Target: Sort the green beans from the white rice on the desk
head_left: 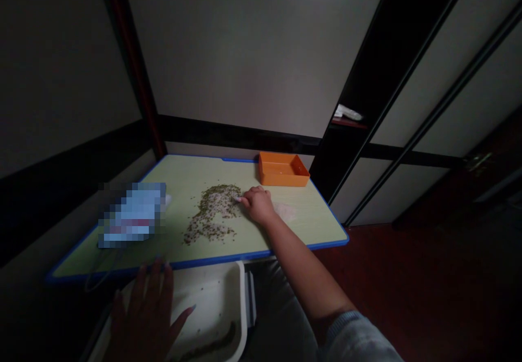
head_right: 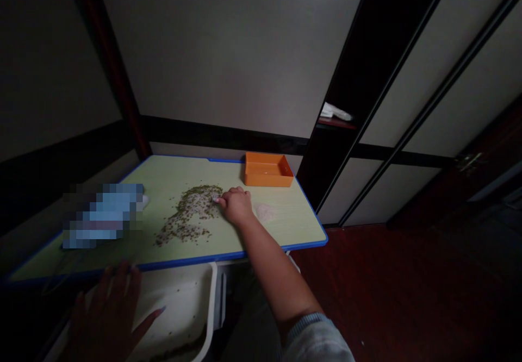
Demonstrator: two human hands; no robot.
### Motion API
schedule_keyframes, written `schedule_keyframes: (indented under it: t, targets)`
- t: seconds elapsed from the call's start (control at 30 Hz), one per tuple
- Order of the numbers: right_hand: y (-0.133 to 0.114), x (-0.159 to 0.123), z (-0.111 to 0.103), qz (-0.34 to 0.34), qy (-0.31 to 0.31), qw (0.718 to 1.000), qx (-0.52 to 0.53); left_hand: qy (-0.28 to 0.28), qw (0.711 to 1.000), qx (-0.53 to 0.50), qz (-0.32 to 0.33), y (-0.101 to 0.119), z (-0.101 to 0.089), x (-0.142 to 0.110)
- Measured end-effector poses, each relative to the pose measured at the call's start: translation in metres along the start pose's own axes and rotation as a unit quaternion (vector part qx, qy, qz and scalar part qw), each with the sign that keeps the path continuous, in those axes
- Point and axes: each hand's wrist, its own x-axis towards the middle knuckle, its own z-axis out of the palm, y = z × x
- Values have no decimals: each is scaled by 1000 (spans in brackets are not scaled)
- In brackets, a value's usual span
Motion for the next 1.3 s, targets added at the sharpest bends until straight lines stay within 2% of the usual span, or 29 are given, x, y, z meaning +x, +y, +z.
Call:
schedule_keyframes:
  t: [0.2, 0.43, 0.67, 0.97, 1.1, 1.3]
  targets:
    - [-1, -8, 0, -52, -2, 997, 56, -12, 1000, 0, 6, -3, 3, -1]
    - [8, -10, 10, -116, 39, 983, 139, -28, 999, 5, 26, -13, 4, -3]
    - [12, -10, 13, -141, 66, 968, 196, -40, 999, 7, 28, -13, 1, -3]
    - [-7, -9, 24, -210, 18, 937, 279, -36, 999, -2, 25, -11, 3, -3]
    - [-14, -8, 24, -204, 1, 951, 232, -36, 999, -6, 18, -8, 4, -2]
    - [-17, -11, 17, -110, -2, 984, 140, -27, 999, -8, 22, -8, 3, -1]
